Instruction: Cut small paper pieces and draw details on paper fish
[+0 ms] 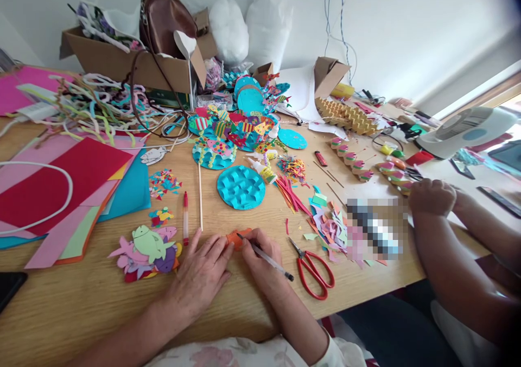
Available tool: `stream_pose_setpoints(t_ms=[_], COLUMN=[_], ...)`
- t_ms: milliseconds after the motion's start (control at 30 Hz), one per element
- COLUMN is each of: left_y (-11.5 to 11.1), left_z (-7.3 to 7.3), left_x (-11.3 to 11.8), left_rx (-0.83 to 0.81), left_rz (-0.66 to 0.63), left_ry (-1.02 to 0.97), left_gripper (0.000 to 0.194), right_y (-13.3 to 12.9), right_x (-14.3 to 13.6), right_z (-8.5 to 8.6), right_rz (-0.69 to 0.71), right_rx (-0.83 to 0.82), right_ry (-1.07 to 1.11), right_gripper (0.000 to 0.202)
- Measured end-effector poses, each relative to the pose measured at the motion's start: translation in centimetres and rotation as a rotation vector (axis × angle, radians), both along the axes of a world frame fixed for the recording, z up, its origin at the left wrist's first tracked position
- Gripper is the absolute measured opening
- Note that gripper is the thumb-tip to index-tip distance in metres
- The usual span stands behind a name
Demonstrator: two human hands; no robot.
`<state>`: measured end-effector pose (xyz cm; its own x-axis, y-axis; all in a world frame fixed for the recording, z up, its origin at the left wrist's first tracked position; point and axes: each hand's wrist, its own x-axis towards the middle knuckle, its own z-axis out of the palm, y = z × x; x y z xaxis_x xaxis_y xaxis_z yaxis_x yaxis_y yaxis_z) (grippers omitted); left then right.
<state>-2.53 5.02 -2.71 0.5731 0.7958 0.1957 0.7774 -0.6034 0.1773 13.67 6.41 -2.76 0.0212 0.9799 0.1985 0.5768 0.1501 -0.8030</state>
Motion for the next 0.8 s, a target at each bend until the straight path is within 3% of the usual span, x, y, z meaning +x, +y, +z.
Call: stream_pose_setpoints(t_ms=[800], left_y=[0.0], left_z=[0.09], left_x=[-0.02], left_rx=[0.005], left_rz=[0.0], left_ry=[-0.002], left_gripper=[0.034], right_y=[-0.08], right_x=[-0.03], right_z=[0.02], right_rz=[0.058], right_rx=[-0.039], right_ry=[-0.064], right_gripper=[0.011])
